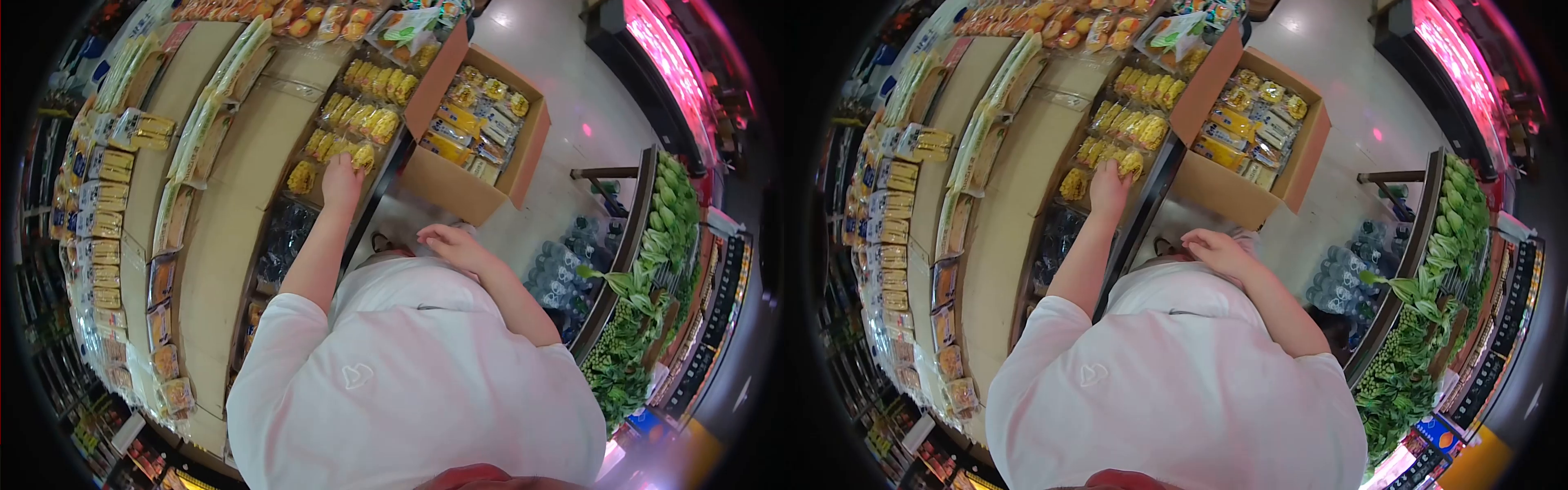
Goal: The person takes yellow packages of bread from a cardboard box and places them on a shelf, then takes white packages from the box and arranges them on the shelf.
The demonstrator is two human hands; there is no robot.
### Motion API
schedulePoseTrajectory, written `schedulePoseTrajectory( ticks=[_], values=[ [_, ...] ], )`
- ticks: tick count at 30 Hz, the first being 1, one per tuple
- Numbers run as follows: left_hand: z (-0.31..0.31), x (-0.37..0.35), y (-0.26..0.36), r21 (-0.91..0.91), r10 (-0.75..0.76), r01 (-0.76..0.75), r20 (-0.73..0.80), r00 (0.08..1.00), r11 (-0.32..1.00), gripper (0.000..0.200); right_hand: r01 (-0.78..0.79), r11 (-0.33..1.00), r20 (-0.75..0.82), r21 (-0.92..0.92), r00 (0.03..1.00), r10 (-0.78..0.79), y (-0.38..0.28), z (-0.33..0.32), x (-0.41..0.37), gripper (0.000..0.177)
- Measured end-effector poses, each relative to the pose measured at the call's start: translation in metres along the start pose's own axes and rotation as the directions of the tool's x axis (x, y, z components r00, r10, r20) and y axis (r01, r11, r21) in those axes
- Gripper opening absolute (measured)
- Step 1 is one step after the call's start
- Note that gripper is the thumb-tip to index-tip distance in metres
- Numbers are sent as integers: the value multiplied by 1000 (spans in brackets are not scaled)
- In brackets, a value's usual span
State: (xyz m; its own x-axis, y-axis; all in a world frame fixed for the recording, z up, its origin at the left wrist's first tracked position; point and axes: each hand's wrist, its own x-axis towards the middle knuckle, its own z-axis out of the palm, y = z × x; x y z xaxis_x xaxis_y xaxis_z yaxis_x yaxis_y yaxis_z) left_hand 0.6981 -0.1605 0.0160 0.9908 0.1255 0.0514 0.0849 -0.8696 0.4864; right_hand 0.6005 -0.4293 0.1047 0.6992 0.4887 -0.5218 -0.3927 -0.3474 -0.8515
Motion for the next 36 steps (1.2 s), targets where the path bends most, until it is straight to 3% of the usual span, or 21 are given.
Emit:
schedulePoseTrajectory(
  ticks=[3,7,13,17,19,22,28,36],
  values=[
    [-1,-1,4,142,49,-40,-61,997,989,34,-32,999,-15,40,999,32,9,-8,-1,26],
    [-22,-11,15,67,-28,34,-93,995,997,41,-49,997,-17,64,999,50,39,-29,4,26],
    [-40,-36,25,-18,145,-151,-198,969,988,31,-171,924,-126,343,966,225,73,-90,20,23],
    [-43,-53,61,-52,183,-193,-154,971,980,26,-10,888,-313,460,934,173,92,-148,51,22],
    [-37,-64,82,-128,116,-128,-102,988,983,25,66,867,-392,493,907,154,111,-186,75,22],
    [-25,-80,107,-168,28,-47,-112,993,985,24,34,944,-478,328,868,135,109,-239,101,23],
    [-7,-119,138,-134,-170,163,-44,984,978,24,17,839,-332,544,922,197,100,-315,191,30],
    [10,-159,161,-79,-353,349,-52,934,934,22,-94,791,-143,604,964,224,119,-329,282,35]
  ],
)
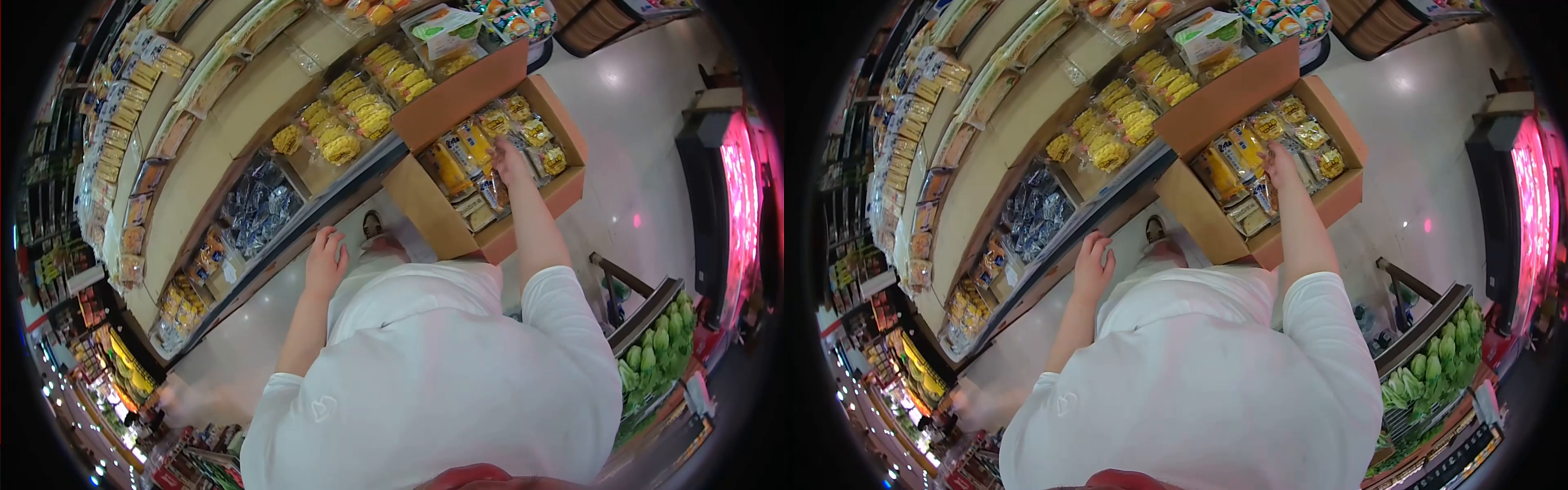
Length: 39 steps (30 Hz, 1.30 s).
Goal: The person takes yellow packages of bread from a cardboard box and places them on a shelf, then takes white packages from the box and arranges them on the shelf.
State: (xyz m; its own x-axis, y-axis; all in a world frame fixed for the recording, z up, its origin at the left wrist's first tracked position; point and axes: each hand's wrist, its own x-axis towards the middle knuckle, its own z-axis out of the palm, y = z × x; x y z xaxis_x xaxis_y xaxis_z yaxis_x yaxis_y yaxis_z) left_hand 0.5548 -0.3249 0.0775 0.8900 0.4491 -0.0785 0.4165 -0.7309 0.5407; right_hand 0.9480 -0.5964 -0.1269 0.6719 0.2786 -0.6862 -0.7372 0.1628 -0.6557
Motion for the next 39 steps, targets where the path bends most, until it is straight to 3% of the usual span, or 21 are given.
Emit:
schedulePoseTrajectory(
  ticks=[4,8,13,16,17,19,21,22,23,25,27,30,31,33,34,35,36,39],
  values=[
    [2,-11,-4,23,-20,19,33,999,1000,18,-90,996,51,-7,995,91,4,3,20,34],
    [-8,-13,-17,11,40,-41,79,996,999,17,-50,998,38,46,998,48,6,-3,16,32],
    [-22,1,-43,-90,113,-107,71,991,990,17,83,994,21,75,996,-85,-8,24,-89,33],
    [-33,19,-56,-328,21,47,201,979,943,13,142,990,39,12,989,-142,6,63,-173,36],
    [-29,26,-64,-500,-54,192,277,959,845,17,143,990,50,2,989,-143,11,83,-202,36],
    [-14,41,-82,-719,-130,466,472,872,516,26,143,987,139,-69,981,-132,29,122,-251,35],
    [-36,62,-77,-652,-79,741,740,668,159,32,188,973,241,-134,959,-152,63,147,-281,30],
    [-48,72,-73,-542,-10,841,841,541,-16,35,261,941,373,-214,912,-168,72,166,-294,29],
    [-56,78,-72,-473,74,881,878,473,-25,42,340,897,499,-281,851,-166,79,186,-304,29],
    [-61,83,-77,-494,162,863,865,476,104,41,582,665,696,-468,707,-129,92,222,-313,31],
    [-77,86,-75,-537,217,827,838,500,166,38,622,582,733,-524,677,-63,88,259,-331,31],
    [-87,93,-96,-688,144,614,703,696,386,40,618,519,702,-591,711,-49,92,272,-336,36],
    [-89,99,-107,-687,104,430,589,801,586,41,587,537,661,-606,747,-72,95,273,-338,38],
    [-92,121,-131,-482,132,30,298,946,876,43,552,532,603,-642,792,-94,101,269,-334,40],
    [-103,130,-131,-234,204,-184,64,977,955,44,548,510,588,-663,803,-99,106,263,-328,41],
    [-113,138,-126,-91,145,-141,41,989,986,40,544,490,574,-681,812,-104,112,259,-325,42],
    [-120,146,-123,54,92,-92,8,996,994,37,502,555,552,-663,829,-90,116,258,-324,40],
    [-109,169,-134,161,92,-106,86,992,981,32,387,685,498,-618,866,-40,124,256,-326,36]
  ],
)
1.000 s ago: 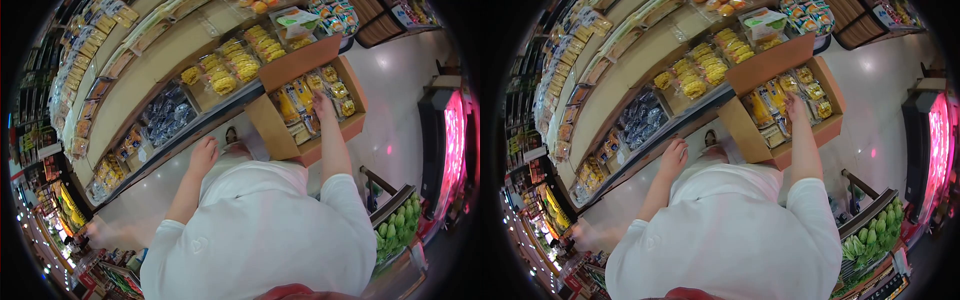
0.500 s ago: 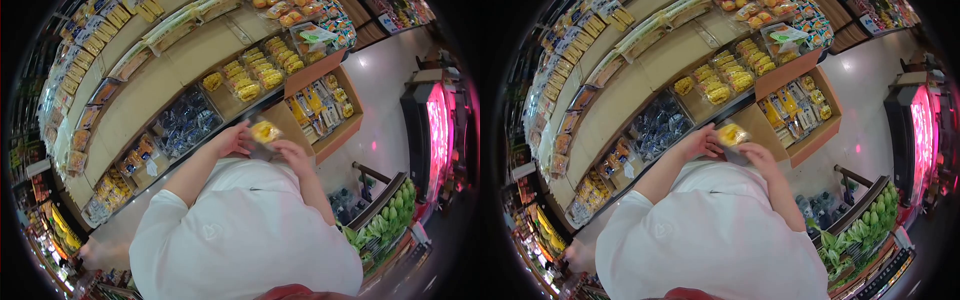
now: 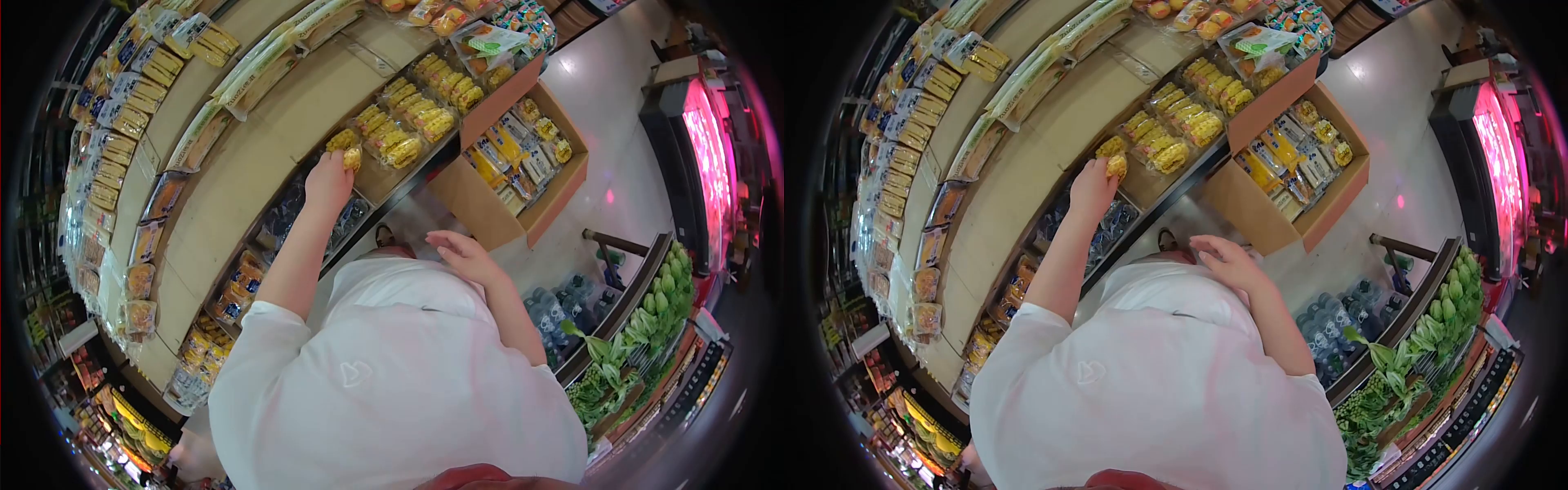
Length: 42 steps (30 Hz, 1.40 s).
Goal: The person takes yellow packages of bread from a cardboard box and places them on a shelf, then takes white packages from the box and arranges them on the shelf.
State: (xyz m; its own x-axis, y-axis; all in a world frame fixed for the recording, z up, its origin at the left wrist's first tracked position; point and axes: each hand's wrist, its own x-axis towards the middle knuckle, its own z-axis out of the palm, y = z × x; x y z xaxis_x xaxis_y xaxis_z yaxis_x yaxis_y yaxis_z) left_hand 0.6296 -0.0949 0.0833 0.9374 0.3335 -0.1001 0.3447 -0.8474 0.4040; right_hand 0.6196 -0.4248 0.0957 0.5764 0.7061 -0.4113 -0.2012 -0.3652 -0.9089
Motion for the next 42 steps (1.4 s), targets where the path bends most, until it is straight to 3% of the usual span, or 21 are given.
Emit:
schedulePoseTrajectory(
  ticks=[3,6,9,12,15,19,22,25,28,30,34,38,41,42],
  values=[
    [29,29,-7,100,-29,23,53,998,995,30,-59,998,16,16,998,59,1,-2,-8,35],
    [41,53,-8,81,-74,68,73,995,994,26,-76,997,13,11,997,76,3,-7,-11,34],
    [49,55,-12,-70,-81,76,-59,995,995,26,-71,996,-10,61,997,72,14,-13,-12,33],
    [53,45,-16,-58,98,-113,-226,969,992,33,-61,986,-21,156,998,65,23,-20,-17,31],
    [45,38,-13,-281,-74,47,-88,993,959,40,-54,979,-10,195,998,57,23,-34,-20,30],
    [73,42,-29,-355,-54,-29,-221,974,934,40,-88,984,-11,157,996,90,20,-59,-31,30],
    [70,39,-25,-140,3,-24,-145,989,990,37,-91,984,-12,153,996,94,24,-77,-36,29],
    [62,35,-12,214,-19,45,-118,993,976,32,-94,980,-39,174,994,102,39,-91,-41,29],
    [57,35,0,400,63,39,-238,969,916,26,-155,956,-83,249,980,180,47,-94,-44,28],
    [59,34,-2,429,125,33,-335,934,903,28,-180,940,-108,289,970,219,55,-91,-49,28],
    [56,34,1,456,101,36,-273,957,889,31,-140,948,-165,286,967,192,73,-83,-61,27],
    [29,25,42,454,28,85,-235,972,887,32,-154,963,-236,221,950,206,96,-84,-78,27],
    [33,26,80,227,367,-302,-349,862,926,23,-168,910,-293,378,911,290,119,-95,-92,26],
    [45,26,95,68,393,-394,-343,853,916,20,-178,899,-301,399,901,312,121,-102,-96,26]
  ],
)
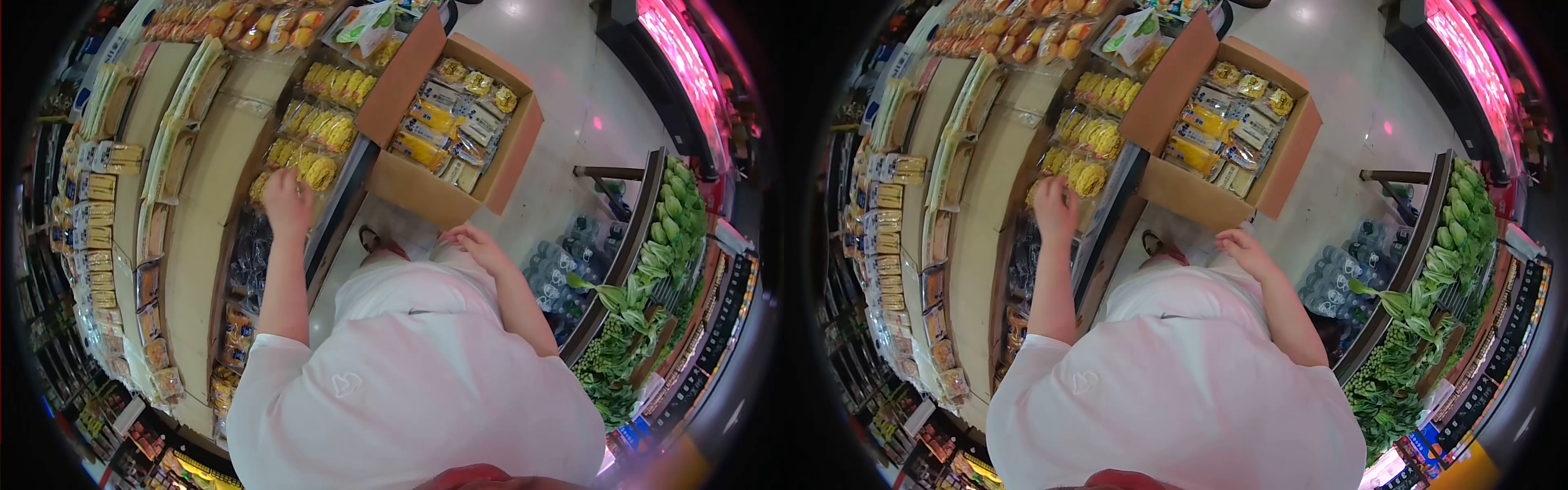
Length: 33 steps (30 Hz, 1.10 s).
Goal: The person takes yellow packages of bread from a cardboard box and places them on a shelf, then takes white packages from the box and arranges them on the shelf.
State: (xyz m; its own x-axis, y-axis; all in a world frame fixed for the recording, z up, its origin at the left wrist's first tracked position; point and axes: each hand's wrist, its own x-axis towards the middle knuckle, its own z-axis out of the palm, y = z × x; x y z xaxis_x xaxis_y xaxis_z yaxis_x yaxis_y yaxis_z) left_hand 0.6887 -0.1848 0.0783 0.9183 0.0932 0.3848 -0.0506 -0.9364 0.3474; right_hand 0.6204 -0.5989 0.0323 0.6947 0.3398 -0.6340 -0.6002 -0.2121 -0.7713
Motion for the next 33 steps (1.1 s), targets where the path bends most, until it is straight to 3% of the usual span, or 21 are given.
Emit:
schedulePoseTrajectory(
  ticks=[2,3,4,8,9,12,16,19,22,25,29,33],
  values=[
    [19,7,43,-193,36,-17,99,994,981,21,-37,999,-29,31,999,38,-5,-18,-1,25],
    [35,8,65,-391,-52,141,230,972,909,19,-52,998,-34,27,998,53,-8,-27,-1,25],
    [48,15,88,-475,-40,171,275,961,863,16,-68,997,-40,23,997,68,-12,-37,0,25],
    [157,30,129,-642,-6,399,524,852,655,22,-55,998,-59,40,997,57,-16,-85,6,25],
    [186,41,139,-662,-5,468,574,819,585,24,-59,998,-62,37,996,61,-16,-100,7,25],
    [256,86,172,-607,-106,781,776,622,148,28,-84,996,-85,28,993,87,-7,-145,8,25],
    [344,143,204,-611,-170,786,788,592,-97,36,-141,989,-157,55,976,148,13,-203,4,25],
    [406,167,215,-542,-274,820,830,486,-187,40,-152,982,-222,114,959,175,15,-233,-3,24],
    [429,179,224,-517,-324,843,831,453,-146,43,-145,975,-255,168,949,185,17,-252,-10,24],
    [434,181,213,-517,-256,827,849,462,-221,45,-143,967,-268,212,943,198,17,-257,-14,24],
    [412,170,200,-535,-313,841,787,532,86,39,-142,966,-275,215,940,200,15,-241,-7,24],
    [355,127,185,-563,-317,715,647,694,414,32,-107,975,-232,193,961,151,3,-197,6,23]
  ],
)
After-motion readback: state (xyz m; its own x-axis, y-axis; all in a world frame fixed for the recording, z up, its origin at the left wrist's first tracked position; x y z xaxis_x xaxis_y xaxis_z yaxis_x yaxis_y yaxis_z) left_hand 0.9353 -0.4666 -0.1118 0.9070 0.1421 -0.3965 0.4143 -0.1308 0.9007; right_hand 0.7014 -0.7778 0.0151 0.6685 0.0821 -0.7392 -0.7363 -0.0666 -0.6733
